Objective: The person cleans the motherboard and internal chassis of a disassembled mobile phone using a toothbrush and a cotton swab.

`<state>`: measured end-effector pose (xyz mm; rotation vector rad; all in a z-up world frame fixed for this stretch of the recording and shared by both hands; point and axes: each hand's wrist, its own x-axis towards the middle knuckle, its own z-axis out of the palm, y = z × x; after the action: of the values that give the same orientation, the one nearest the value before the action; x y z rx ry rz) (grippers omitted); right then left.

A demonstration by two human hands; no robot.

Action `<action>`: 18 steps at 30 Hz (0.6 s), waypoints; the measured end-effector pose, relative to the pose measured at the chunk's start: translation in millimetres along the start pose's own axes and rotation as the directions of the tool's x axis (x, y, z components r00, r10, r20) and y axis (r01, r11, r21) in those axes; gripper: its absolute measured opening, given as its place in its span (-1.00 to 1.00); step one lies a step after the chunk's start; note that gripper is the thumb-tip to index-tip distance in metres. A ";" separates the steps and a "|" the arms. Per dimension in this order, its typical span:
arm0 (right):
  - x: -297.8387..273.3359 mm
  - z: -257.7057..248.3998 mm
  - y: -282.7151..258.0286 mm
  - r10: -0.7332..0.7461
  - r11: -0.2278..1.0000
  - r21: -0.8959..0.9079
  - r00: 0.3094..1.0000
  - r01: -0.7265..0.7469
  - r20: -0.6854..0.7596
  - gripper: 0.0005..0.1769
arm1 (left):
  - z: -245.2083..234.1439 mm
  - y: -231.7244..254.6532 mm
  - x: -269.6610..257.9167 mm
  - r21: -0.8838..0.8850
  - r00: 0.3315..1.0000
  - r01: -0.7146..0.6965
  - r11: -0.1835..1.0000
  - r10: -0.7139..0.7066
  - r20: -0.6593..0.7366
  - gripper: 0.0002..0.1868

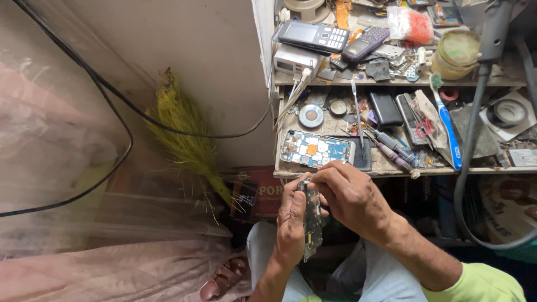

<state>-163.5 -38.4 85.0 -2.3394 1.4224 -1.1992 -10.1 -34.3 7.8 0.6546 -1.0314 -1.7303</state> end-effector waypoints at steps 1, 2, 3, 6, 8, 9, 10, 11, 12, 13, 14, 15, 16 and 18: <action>-2.0 1.4 0.2 0.029 1.000 -0.003 1.000 -0.029 0.011 -0.85 | -1.1 -0.9 -1.4 0.032 1.000 0.001 0.999 -0.001 0.000 -0.44; -4.1 2.5 0.3 0.047 0.999 -0.013 0.999 -0.047 0.022 -0.85 | -3.4 -1.8 -2.8 0.063 1.000 0.001 0.998 -0.001 0.000 -0.44; -5.1 3.3 0.5 0.064 0.998 -0.023 0.997 -0.063 0.032 -0.86 | -5.3 -3.2 -3.9 0.095 1.000 0.000 0.995 0.000 0.000 -0.44; -4.1 1.4 -1.5 0.041 0.999 0.014 0.998 -0.041 0.040 -0.84 | -5.2 -6.9 -5.9 0.064 1.000 0.000 0.998 0.000 -0.008 -0.44; -1.4 -0.2 -2.9 -0.017 0.999 0.033 1.000 0.016 0.025 -0.84 | -5.0 -5.6 -5.2 0.054 1.000 -0.005 0.999 0.004 0.001 -0.44; 0.5 -0.8 -2.6 -0.051 0.998 0.025 0.999 0.051 0.013 -0.85 | -4.5 -4.0 -3.5 0.049 1.000 -0.007 0.999 0.007 0.010 -0.45; 2.1 -0.8 -1.8 -0.086 0.996 0.017 0.996 0.086 0.000 -0.85 | -4.2 -2.2 -1.6 0.044 1.000 -0.011 0.999 0.011 0.011 -0.45; 1.6 -0.2 -1.6 -0.062 0.998 0.000 0.998 0.062 0.009 -0.86 | -3.6 -1.4 -1.6 0.037 1.000 -0.012 0.999 0.011 0.011 -0.45; 0.8 1.1 -0.8 -0.038 0.999 -0.018 0.999 0.038 0.016 -0.86 | -3.6 -1.3 -1.3 0.030 1.000 -0.012 0.999 0.012 0.010 -0.46; -2.1 2.5 -0.7 -0.009 0.999 -0.032 1.000 0.010 0.029 -0.87 | -4.3 -1.9 -3.2 0.057 1.000 -0.005 0.998 0.005 0.001 -0.45; -4.1 3.4 0.4 0.008 0.999 -0.035 0.999 -0.006 0.045 -0.87 | -5.9 -2.7 -4.6 0.083 1.000 0.003 0.997 -0.002 -0.008 -0.45; -4.4 3.8 2.2 0.022 0.999 -0.039 0.998 -0.020 0.059 -0.87 | -7.2 -3.6 -5.6 0.111 1.000 0.008 0.994 -0.006 -0.016 -0.44; -5.2 3.8 2.5 0.036 0.999 -0.043 0.997 -0.033 0.073 -0.87 | -7.3 -4.6 -7.7 0.109 1.000 0.005 0.994 -0.004 -0.017 -0.44; -4.0 3.6 1.0 0.003 1.000 0.009 0.999 -0.003 0.036 -0.85 | -6.7 -4.4 -7.0 0.108 1.000 -0.013 0.994 0.014 -0.013 -0.43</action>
<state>-162.6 -36.7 79.9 -2.3393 1.4057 -1.1549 -4.1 -29.4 0.5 0.7252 -1.1236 -1.6647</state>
